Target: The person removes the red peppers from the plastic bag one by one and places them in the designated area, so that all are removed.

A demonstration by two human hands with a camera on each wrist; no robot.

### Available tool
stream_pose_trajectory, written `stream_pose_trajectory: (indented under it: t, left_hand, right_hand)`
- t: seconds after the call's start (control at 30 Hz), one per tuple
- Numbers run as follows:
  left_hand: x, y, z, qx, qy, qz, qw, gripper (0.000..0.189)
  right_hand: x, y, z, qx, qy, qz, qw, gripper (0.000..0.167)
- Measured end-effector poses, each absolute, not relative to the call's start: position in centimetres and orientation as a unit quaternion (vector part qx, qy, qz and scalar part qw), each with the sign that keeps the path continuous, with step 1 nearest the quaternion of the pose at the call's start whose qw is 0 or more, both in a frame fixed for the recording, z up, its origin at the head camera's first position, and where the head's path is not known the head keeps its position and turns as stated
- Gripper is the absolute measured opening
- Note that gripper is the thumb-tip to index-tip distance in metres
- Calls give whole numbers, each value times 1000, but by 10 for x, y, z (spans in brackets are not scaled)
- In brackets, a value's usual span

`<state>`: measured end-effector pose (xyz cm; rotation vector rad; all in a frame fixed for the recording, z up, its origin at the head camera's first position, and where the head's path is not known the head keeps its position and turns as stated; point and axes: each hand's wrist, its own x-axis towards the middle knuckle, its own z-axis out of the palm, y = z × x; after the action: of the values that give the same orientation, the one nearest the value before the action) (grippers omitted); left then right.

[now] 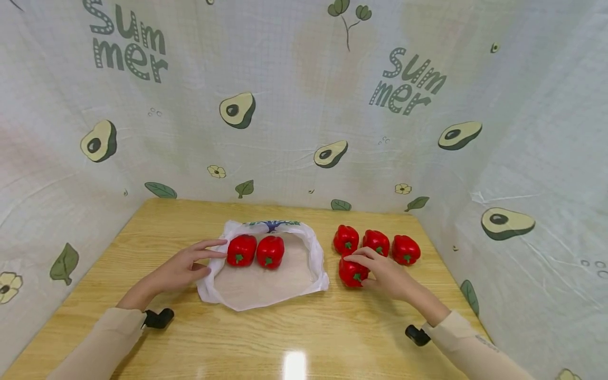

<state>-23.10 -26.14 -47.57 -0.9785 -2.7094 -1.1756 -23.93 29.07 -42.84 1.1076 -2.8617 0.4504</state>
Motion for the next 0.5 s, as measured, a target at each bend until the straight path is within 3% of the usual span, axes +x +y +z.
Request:
stream_pose_trajectory:
  t: [0.5]
  left_hand:
    - [-231, -261, -476, -313, -871, -379, 11, 47]
  right_hand:
    - [-246, 291, -438, 358, -923, 138, 10, 70]
